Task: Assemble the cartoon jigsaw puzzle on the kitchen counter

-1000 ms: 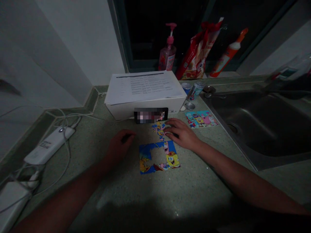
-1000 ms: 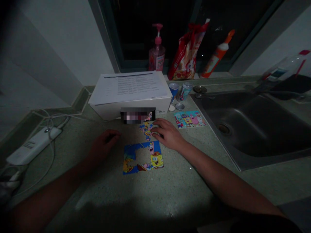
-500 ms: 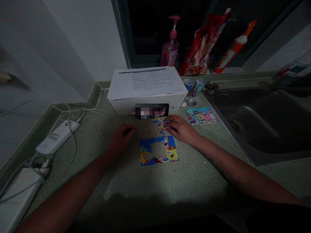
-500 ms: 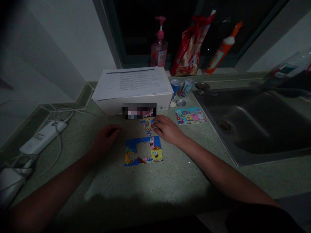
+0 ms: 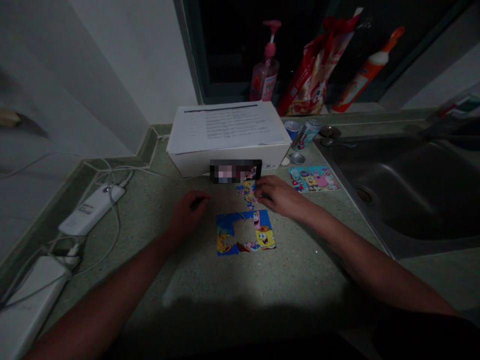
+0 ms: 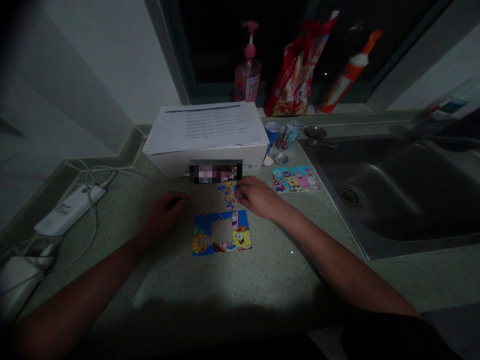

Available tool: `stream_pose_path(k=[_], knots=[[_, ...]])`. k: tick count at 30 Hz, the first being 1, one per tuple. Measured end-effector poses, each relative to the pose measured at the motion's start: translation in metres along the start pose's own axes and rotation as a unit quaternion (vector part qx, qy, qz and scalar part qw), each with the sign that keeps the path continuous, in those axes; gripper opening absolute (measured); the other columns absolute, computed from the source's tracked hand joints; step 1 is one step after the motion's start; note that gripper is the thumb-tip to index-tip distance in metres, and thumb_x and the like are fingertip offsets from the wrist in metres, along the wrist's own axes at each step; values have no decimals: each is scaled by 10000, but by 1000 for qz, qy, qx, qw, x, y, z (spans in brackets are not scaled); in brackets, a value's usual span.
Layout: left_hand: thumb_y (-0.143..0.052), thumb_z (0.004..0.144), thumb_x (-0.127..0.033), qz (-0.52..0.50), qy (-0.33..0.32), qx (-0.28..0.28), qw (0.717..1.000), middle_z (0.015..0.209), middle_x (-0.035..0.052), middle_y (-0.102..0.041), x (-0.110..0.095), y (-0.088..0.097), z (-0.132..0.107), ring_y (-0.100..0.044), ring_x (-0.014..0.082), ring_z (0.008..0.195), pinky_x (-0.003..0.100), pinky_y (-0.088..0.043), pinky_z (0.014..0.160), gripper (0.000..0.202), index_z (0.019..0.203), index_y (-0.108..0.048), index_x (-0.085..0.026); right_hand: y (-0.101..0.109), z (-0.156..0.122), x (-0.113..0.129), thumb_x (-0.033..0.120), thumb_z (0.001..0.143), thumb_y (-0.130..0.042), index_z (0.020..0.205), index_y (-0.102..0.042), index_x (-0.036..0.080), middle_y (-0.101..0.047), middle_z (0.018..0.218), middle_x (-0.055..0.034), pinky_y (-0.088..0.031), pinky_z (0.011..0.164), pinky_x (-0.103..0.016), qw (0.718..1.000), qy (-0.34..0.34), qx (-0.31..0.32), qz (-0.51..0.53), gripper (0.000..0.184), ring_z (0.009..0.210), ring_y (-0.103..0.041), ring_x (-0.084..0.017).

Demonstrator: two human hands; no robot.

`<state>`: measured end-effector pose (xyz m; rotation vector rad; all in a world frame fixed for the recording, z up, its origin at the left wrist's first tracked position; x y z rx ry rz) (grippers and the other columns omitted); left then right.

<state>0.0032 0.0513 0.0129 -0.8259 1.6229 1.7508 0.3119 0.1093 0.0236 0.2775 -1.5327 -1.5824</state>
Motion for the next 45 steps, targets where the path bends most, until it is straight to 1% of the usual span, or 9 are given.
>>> stream_pose_path(k=[7, 13, 21, 23, 26, 30, 36, 41, 45], knots=[[-600, 931, -410, -4, 0, -11, 1000, 1106, 84, -801, 3, -1, 0, -745, 293, 1072, 483, -598, 1020, 235, 1022, -760, -264, 5, -3, 4, 160, 948, -718, 937, -719, 248, -748, 1158, -99, -574, 1030, -532, 1000, -3, 1, 0, 89, 1173, -683, -326], [-598, 924, -422, -8, 6, -12, 1000, 1104, 92, -802, 3, -1, 0, -746, 285, 1064, 478, -593, 1017, 271, 1042, -758, -239, 5, -6, 10, 127, 922, -676, 888, -704, 242, -746, 929, -61, -533, 868, -440, 999, -20, -11, -26, 123, 938, -691, -274], [-601, 941, -394, -4, -8, -12, 1000, 1098, 89, -793, 1, 0, -1, -747, 276, 1059, 463, -590, 1016, 240, 1047, -748, -236, 12, -18, 12, 162, 943, -675, 914, -721, 249, -748, 873, -41, -537, 803, -397, 995, -80, -49, 45, 102, 853, -689, -244], [-610, 945, -370, -1, -29, -15, 999, 1094, 90, -786, -3, 2, -2, -746, 271, 1050, 458, -591, 1013, 212, 1041, -744, -237, 14, -26, 13, 241, 974, -689, 987, -738, 243, -766, 907, -46, -548, 755, -378, 983, -120, -85, 106, 50, 816, -691, -231], [-613, 957, -318, 20, -72, -12, 997, 1076, 84, -777, -13, 5, -7, -741, 254, 1009, 433, -600, 985, 177, 1046, -742, -235, 11, -39, 20, 351, 972, -738, 1037, -758, 232, -767, 872, -33, -535, 659, -334, 953, -183, -116, 210, 137, 724, -672, -198], [-624, 976, -276, 48, -149, 47, 986, 1029, 57, -765, -39, 5, -16, -731, 227, 903, 401, -617, 892, 164, 1062, -754, -224, -3, -48, 37, 298, 951, -746, 1014, -794, 231, -772, 849, -22, -530, 654, -308, 927, -213, -111, 287, 104, 710, -670, -173], [-661, 981, -222, 73, -208, 79, 972, 1032, 48, -767, -72, -10, -29, -735, 238, 959, 415, -615, 918, 135, 1064, -766, -239, -20, -48, 49, 302, 936, -754, 1020, -827, 248, -805, 855, -27, -539, 645, -322, 906, -239, -102, 334, 124, 690, -681, -177], [-669, 990, -231, 62, -223, 70, 970, 1032, 76, -779, -66, -25, -40, -742, 278, 981, 466, -626, 909, 126, 1058, -773, -251, -26, -52, 45, 339, 910, -769, 1040, -806, 238, -827, 914, -43, -549, 661, -326, 893, -246, -128, 354, 169, 730, -715, -184], [-681, 980, -238, 40, -230, 50, 971, 1012, 64, -789, -54, -30, -46, -747, 292, 973, 491, -624, 908, 119, 1025, -783, -279, -28, -55, 44, 355, 895, -765, 980, -775, 225, -807, 839, -34, -534, 654, -318, 884, -258, -137, 366, 155, 685, -697, -174]])
Point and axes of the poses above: each hand's wrist, its own z-axis towards the middle knuckle, its own y-axis out of the back of the hand, x = y × z, the point moved 4 cm from there along z, towards the middle knuckle
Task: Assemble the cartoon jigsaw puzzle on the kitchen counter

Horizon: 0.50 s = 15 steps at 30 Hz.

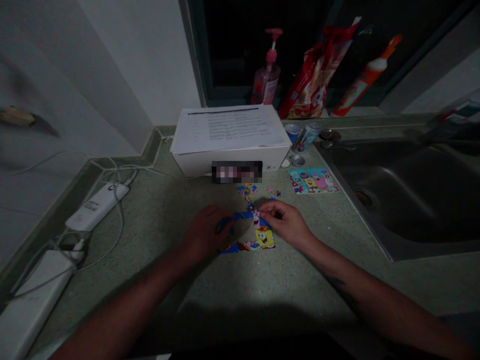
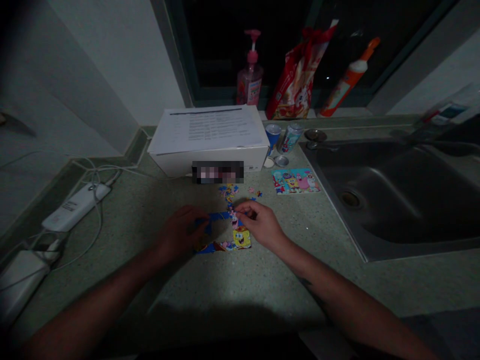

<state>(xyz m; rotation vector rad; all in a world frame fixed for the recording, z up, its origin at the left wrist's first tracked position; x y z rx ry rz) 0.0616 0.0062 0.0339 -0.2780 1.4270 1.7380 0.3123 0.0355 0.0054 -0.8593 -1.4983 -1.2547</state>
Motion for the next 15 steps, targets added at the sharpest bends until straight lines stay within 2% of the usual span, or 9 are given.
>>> stream_pose_path(k=[3, 6, 8, 15], knots=[[-669, 996, -252, -8, -3, -18, 1000, 1014, 65, -789, -3, -4, -4, -748, 285, 965, 486, -622, 902, 125, 1043, -784, -266, -6, -5, 3, 378, 906, -754, 971, -759, 230, -782, 787, -22, -523, 635, -308, 1000, -15, 8, 15, 162, 667, -689, -175], [-666, 1013, -272, -11, 10, -30, 999, 1005, 79, -786, -10, -8, -7, -742, 277, 945, 471, -621, 853, 128, 1084, -772, -252, -12, -13, 12, 367, 899, -763, 941, -762, 239, -713, 707, 8, -465, 579, -283, 1000, -2, -10, 2, 135, 616, -627, -160], [-668, 1024, -286, -18, 19, -19, 999, 993, 82, -782, -14, -11, -9, -739, 268, 930, 455, -616, 838, 130, 1093, -768, -238, -17, -19, 18, 357, 896, -771, 922, -762, 240, -642, 643, 37, -428, 551, -271, 1000, 11, -17, 3, 120, 567, -569, -145], [-668, 1017, -262, -65, 32, 16, 997, 920, 59, -770, -19, -16, -13, -727, 220, 853, 382, -589, 779, 121, 1026, -784, -227, -31, -34, 31, 344, 920, -757, 894, -746, 235, -632, 637, 44, -412, 541, -261, 999, 33, 22, 35, 112, 550, -543, -129]])
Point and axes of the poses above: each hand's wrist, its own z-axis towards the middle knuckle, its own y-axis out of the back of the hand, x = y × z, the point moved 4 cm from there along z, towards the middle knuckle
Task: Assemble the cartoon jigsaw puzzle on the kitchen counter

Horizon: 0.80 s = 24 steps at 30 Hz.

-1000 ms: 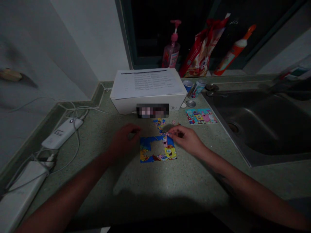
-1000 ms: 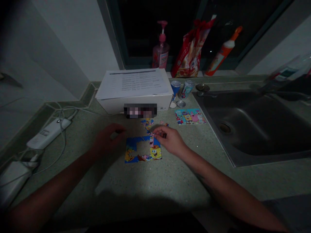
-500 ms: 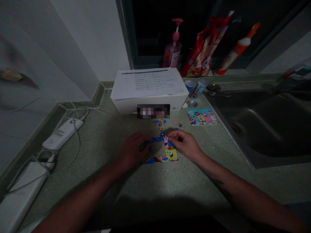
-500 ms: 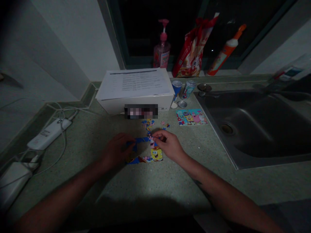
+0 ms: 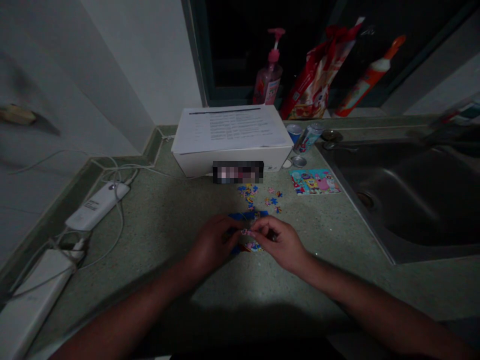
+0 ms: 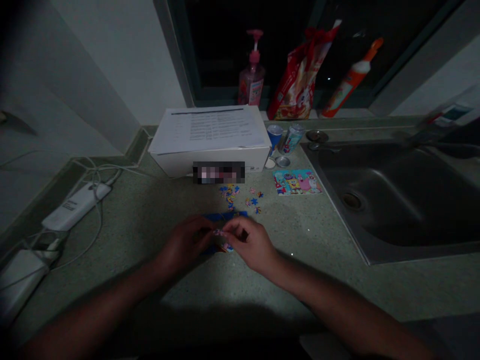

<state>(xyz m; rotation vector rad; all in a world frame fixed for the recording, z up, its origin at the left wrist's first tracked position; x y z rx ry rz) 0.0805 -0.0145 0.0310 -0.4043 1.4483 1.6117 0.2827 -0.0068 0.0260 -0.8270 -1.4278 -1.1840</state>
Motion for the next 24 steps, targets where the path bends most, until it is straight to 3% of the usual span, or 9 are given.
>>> stream_pose_path(k=[15, 24], knots=[[-671, 1003, -259, -3, -15, -12, 1000, 946, 57, -778, -5, 3, 0, -734, 224, 886, 395, -594, 796, 93, 1022, -760, -240, 3, 3, -9, 441, 915, -772, 910, -746, 238, -632, 659, 35, -434, 564, -281, 999, -34, -6, -10, 204, 579, -554, -141], [-632, 1017, -237, -17, -16, -21, 999, 929, 68, -780, -6, 2, -1, -733, 216, 861, 390, -615, 786, 129, 1030, -760, -222, -3, 1, -6, 510, 966, -755, 974, -730, 254, -668, 704, 17, -468, 586, -289, 999, -33, 38, -21, 257, 633, -617, -157]])
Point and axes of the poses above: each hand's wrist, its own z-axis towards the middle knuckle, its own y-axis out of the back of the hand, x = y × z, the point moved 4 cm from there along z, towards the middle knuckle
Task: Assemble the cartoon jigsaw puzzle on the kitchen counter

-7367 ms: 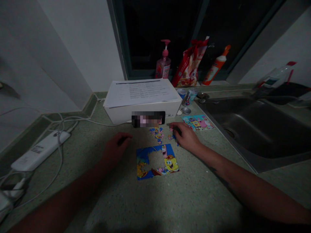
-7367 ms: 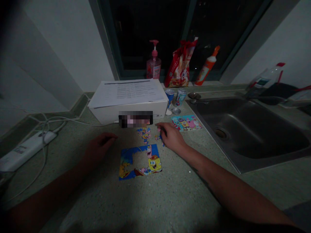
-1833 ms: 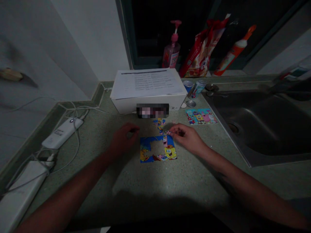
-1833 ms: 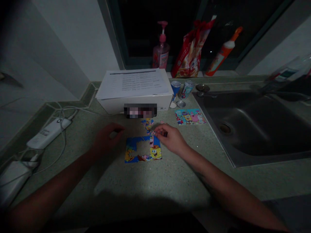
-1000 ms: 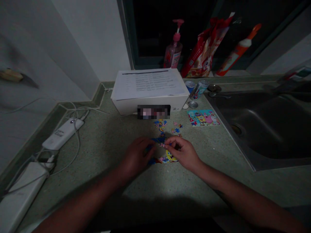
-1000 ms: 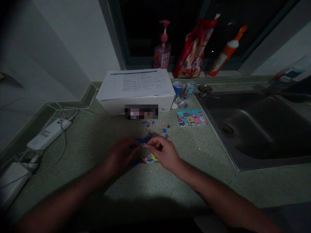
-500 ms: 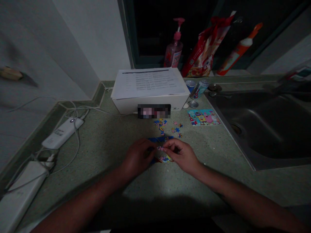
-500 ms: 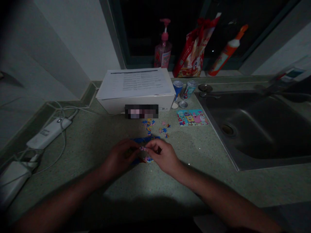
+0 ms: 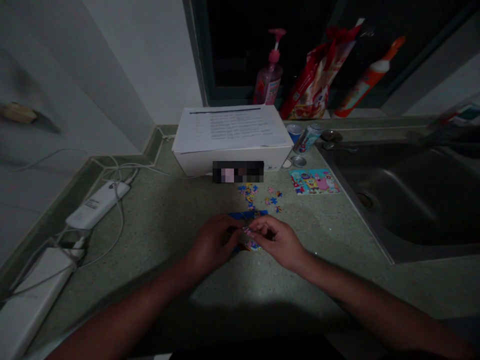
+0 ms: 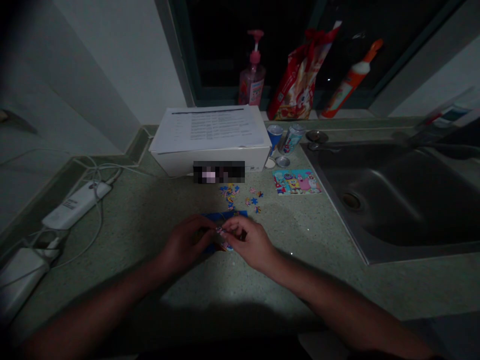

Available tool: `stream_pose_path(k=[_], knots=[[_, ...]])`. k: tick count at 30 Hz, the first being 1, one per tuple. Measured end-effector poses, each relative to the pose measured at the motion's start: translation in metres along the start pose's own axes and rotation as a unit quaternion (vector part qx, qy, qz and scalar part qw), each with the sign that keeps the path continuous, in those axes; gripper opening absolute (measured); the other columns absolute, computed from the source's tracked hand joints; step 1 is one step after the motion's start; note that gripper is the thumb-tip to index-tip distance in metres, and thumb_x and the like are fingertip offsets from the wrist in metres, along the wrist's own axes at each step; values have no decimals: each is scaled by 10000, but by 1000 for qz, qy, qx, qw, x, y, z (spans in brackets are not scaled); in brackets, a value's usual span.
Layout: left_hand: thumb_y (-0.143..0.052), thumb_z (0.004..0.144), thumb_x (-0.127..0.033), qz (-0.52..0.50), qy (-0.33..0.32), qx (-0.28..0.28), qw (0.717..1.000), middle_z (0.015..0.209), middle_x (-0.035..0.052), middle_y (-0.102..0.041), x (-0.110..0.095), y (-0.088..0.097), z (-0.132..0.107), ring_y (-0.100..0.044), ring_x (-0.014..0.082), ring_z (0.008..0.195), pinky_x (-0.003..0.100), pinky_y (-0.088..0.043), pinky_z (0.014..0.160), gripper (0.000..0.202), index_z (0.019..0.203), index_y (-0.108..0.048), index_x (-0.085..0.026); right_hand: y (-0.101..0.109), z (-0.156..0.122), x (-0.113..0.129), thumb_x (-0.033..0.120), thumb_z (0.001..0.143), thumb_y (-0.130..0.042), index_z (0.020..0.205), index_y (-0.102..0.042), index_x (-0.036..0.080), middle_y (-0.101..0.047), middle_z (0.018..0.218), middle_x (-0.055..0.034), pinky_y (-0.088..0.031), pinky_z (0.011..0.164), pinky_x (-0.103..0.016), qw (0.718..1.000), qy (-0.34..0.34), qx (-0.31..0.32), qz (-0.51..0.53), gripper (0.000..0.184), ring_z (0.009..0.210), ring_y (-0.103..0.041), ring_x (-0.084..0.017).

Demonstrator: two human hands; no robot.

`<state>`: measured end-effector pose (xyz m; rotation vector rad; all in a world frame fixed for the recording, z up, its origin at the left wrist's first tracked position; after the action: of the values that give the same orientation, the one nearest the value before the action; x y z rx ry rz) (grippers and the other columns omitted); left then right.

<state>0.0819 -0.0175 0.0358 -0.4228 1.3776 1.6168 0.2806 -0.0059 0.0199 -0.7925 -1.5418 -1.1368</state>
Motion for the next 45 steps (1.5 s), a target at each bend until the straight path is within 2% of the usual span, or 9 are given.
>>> stream_pose_path(k=[8, 18, 23, 27, 38, 45], knots=[[-652, 1021, -211, 11, -36, -4, 999, 974, 64, -780, -5, 2, -1, -737, 210, 902, 369, -598, 810, 112, 1083, -744, -218, 2, 2, 0, 492, 960, -760, 940, -751, 241, -687, 689, 22, -453, 582, -283, 1000, 5, 1, 17, 252, 598, -596, -144], [-675, 1020, -222, 58, -87, 5, 994, 995, 70, -789, -3, 0, -3, -745, 229, 909, 408, -598, 806, 113, 1118, -730, -238, 6, 3, -1, 444, 967, -749, 955, -783, 251, -715, 730, 9, -464, 584, -288, 1000, 16, 3, 21, 196, 620, -610, -152], [-682, 1017, -233, 66, -93, 8, 993, 1018, 73, -792, -3, 0, -4, -747, 233, 929, 416, -600, 819, 151, 1159, -731, -243, 6, 2, -3, 449, 980, -737, 967, -778, 253, -726, 751, 3, -481, 590, -289, 1000, 3, 13, 13, 201, 642, -630, -157], [-698, 1017, -230, 71, -111, 6, 991, 1017, 68, -797, -4, 0, -4, -752, 231, 924, 407, -594, 811, 112, 1124, -727, -239, 5, 2, -3, 416, 962, -747, 956, -768, 244, -731, 768, 1, -506, 616, -289, 999, -2, 25, 24, 173, 668, -652, -156], [-703, 1009, -237, 74, -107, 4, 991, 997, 66, -792, -4, 1, -4, -756, 234, 931, 401, -586, 833, 97, 1102, -726, -232, 7, 2, -6, 395, 965, -747, 1025, -763, 245, -707, 763, 9, -509, 617, -292, 1000, 8, 5, 14, 163, 666, -636, -160], [-716, 1014, -240, 73, -109, -13, 991, 1008, 59, -796, -5, 2, -3, -758, 228, 927, 404, -593, 836, 99, 1113, -712, -239, 8, 2, -5, 379, 968, -698, 932, -756, 252, -661, 721, 15, -466, 590, -290, 1000, 15, 1, -3, 144, 635, -594, -155]])
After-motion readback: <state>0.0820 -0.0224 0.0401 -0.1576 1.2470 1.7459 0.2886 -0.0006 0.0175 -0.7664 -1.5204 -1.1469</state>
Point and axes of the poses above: each hand's wrist, its own z-axis towards the middle knuckle, its own y-axis out of the back of the hand, x = y × z, the point moved 4 cm from there along z, towards the middle knuckle
